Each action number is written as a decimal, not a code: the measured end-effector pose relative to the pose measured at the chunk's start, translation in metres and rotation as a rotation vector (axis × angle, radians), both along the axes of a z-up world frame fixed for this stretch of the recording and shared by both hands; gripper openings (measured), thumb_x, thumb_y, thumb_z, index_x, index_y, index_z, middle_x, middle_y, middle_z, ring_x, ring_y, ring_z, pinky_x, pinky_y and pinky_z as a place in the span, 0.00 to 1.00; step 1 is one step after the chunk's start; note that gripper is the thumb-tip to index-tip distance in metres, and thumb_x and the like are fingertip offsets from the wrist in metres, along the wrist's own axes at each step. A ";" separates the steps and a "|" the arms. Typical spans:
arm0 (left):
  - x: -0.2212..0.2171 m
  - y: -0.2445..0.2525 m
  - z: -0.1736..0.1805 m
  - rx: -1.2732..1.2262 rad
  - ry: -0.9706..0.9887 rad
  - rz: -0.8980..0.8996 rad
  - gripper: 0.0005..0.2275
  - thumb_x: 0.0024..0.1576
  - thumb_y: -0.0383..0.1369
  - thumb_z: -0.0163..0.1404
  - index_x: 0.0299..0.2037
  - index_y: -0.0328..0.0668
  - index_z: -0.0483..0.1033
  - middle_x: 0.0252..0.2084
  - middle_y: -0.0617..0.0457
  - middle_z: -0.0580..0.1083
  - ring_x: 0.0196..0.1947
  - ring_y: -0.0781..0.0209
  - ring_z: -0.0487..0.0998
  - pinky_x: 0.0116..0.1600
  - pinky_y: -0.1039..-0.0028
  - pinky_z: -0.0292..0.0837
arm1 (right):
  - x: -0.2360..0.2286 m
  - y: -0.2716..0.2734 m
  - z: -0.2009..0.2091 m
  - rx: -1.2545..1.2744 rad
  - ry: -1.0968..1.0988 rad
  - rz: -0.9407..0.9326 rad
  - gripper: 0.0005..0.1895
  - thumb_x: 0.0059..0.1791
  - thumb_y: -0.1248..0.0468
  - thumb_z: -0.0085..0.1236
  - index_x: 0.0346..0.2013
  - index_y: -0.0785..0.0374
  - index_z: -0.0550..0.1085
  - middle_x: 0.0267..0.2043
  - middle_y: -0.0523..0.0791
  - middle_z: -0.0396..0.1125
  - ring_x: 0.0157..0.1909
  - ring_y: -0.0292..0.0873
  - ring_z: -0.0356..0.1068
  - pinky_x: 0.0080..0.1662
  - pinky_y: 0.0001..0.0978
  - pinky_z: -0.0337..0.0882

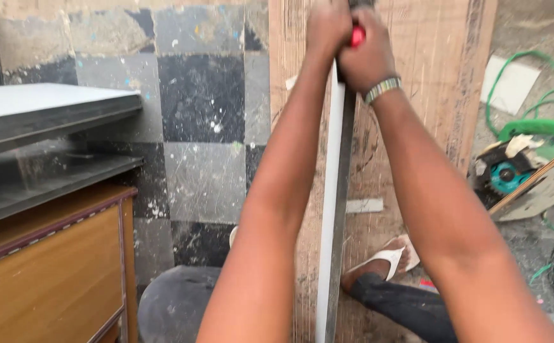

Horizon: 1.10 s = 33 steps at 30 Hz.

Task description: Planing the edge of a white PVC or laminate board using a manual hand plane tool.

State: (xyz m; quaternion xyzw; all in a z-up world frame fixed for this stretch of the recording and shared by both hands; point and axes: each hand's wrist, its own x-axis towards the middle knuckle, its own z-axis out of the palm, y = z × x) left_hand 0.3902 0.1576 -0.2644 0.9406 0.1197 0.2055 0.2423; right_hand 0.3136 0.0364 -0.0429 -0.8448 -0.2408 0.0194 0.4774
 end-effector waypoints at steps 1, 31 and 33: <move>0.010 0.008 0.026 0.001 -0.017 -0.002 0.11 0.57 0.40 0.43 0.38 0.44 0.74 0.36 0.39 0.78 0.40 0.35 0.79 0.45 0.48 0.74 | 0.011 0.006 -0.005 0.001 -0.017 -0.002 0.11 0.49 0.67 0.58 0.44 0.68 0.73 0.45 0.56 0.71 0.49 0.60 0.71 0.53 0.45 0.71; -0.185 -0.044 0.091 -0.874 0.145 0.142 0.23 0.66 0.48 0.35 0.50 0.38 0.76 0.41 0.34 0.79 0.41 0.36 0.81 0.45 0.54 0.75 | -0.083 -0.050 -0.036 -0.033 -0.141 0.039 0.22 0.57 0.66 0.59 0.61 0.73 0.63 0.56 0.62 0.65 0.61 0.62 0.68 0.61 0.51 0.71; -0.038 -0.021 0.063 -0.528 0.384 0.071 0.17 0.51 0.46 0.48 0.32 0.39 0.81 0.30 0.39 0.81 0.31 0.43 0.84 0.39 0.58 0.78 | 0.004 -0.009 -0.034 -0.109 0.163 -0.081 0.10 0.52 0.65 0.58 0.45 0.69 0.74 0.42 0.56 0.74 0.43 0.56 0.74 0.45 0.46 0.73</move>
